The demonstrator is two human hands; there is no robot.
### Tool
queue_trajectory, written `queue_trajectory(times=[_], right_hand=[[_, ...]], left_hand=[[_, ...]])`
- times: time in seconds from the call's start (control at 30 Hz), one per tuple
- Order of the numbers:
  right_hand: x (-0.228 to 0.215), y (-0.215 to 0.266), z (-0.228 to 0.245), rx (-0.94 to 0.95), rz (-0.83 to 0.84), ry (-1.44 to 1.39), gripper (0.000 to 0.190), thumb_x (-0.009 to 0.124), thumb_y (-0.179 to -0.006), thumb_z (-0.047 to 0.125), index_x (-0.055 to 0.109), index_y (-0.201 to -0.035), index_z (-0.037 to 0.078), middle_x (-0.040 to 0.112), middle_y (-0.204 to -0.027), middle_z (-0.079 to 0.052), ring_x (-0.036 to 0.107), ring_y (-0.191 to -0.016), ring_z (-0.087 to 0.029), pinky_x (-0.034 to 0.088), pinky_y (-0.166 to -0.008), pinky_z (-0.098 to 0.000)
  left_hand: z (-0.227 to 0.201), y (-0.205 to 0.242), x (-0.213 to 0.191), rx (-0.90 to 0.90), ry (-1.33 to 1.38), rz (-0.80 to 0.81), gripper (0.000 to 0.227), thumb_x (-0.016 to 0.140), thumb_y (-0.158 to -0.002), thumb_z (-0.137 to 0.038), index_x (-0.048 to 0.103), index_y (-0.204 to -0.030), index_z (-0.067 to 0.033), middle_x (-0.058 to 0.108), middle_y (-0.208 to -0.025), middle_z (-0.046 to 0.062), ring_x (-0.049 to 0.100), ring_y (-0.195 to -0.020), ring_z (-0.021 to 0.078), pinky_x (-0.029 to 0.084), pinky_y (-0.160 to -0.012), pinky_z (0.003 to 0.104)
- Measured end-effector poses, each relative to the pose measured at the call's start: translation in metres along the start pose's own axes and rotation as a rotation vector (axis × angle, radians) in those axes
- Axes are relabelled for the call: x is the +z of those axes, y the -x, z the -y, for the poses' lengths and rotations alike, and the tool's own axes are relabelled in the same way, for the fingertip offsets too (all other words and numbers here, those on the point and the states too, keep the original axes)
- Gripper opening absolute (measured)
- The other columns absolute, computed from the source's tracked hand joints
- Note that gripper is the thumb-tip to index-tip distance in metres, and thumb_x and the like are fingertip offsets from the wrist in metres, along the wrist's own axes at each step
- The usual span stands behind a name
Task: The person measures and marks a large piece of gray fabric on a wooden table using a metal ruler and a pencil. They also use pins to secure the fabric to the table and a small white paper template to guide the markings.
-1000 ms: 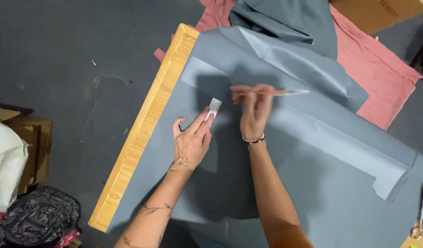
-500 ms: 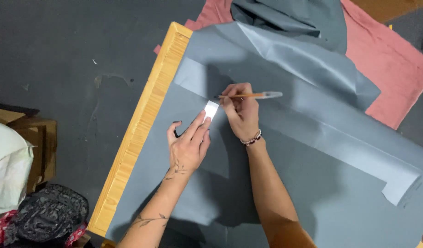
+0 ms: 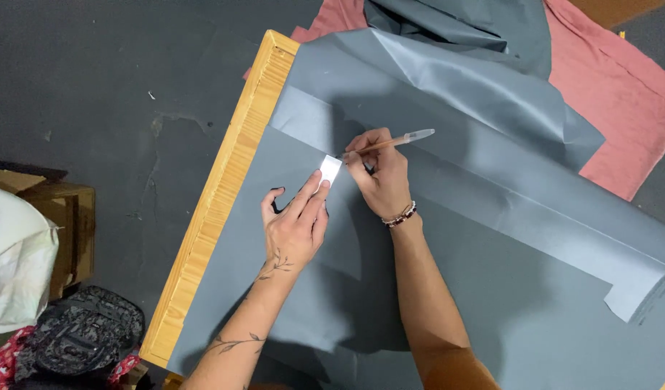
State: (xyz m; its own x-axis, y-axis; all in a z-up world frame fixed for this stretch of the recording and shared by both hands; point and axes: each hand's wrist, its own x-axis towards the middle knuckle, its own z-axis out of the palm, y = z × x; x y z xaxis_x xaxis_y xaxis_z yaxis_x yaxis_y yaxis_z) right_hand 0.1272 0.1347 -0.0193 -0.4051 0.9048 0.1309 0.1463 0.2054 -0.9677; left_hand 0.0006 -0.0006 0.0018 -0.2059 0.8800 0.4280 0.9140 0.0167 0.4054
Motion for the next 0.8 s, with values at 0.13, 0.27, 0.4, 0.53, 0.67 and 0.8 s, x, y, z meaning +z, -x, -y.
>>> queue_trajectory(times=[0.13,0.27,0.4,0.53,0.67,0.8], right_hand=[[-0.002,-0.001,0.002,0.021,0.022,-0.047,0.012,0.061,-0.094,0.0,0.051,-0.096,0.005,0.07,-0.088,-0.016,0.074,-0.077,-0.028,0.061,-0.066,-0.0338],[-0.001,-0.002,0.011,0.008,0.024,-0.021,0.012,0.063,-0.094,0.0,0.052,-0.095,0.006,0.071,-0.087,-0.015,0.074,-0.076,-0.027,0.059,-0.064,-0.0326],[-0.001,-0.001,-0.003,-0.02,0.021,0.05,0.013,0.062,-0.093,0.001,0.052,-0.094,0.009,0.071,-0.086,-0.011,0.072,-0.073,-0.026,0.056,-0.061,-0.032],[0.0,-0.001,0.001,-0.039,0.032,0.053,0.014,0.061,-0.094,-0.002,0.051,-0.094,0.008,0.07,-0.087,-0.014,0.073,-0.075,-0.029,0.059,-0.063,-0.0336],[0.001,-0.003,0.014,-0.032,0.037,0.016,0.012,0.063,-0.095,0.0,0.053,-0.094,0.007,0.071,-0.086,-0.014,0.074,-0.077,-0.029,0.06,-0.065,-0.034],[0.0,-0.001,-0.002,-0.061,0.031,0.055,0.012,0.059,-0.093,0.0,0.051,-0.093,0.009,0.069,-0.084,-0.012,0.073,-0.076,-0.029,0.059,-0.063,-0.0351]], left_hand=[[0.0,0.0,0.001,-0.002,-0.003,0.005,0.026,0.058,-0.098,-0.01,0.072,-0.119,-0.0169,0.069,-0.133,-0.001,0.071,-0.09,0.0032,0.041,-0.103,0.041],[0.001,0.001,0.001,0.007,-0.001,-0.002,0.026,0.059,-0.097,-0.01,0.072,-0.119,-0.0168,0.07,-0.132,-0.001,0.071,-0.091,0.0033,0.041,-0.103,0.04],[0.001,0.0,0.001,0.006,-0.009,-0.012,0.026,0.059,-0.097,-0.01,0.073,-0.118,-0.0169,0.07,-0.131,-0.001,0.071,-0.09,0.0033,0.041,-0.103,0.04],[0.002,0.001,0.003,0.014,-0.015,-0.021,0.026,0.059,-0.097,-0.01,0.073,-0.118,-0.0168,0.07,-0.131,-0.001,0.071,-0.089,0.0038,0.042,-0.103,0.04],[0.002,0.001,0.003,0.015,-0.011,-0.019,0.026,0.059,-0.097,-0.01,0.073,-0.118,-0.017,0.07,-0.131,-0.001,0.071,-0.088,0.0034,0.041,-0.103,0.041],[0.003,0.002,0.003,0.017,-0.017,-0.021,0.027,0.059,-0.097,-0.01,0.073,-0.118,-0.0172,0.069,-0.132,-0.001,0.071,-0.087,0.0033,0.042,-0.103,0.041]])
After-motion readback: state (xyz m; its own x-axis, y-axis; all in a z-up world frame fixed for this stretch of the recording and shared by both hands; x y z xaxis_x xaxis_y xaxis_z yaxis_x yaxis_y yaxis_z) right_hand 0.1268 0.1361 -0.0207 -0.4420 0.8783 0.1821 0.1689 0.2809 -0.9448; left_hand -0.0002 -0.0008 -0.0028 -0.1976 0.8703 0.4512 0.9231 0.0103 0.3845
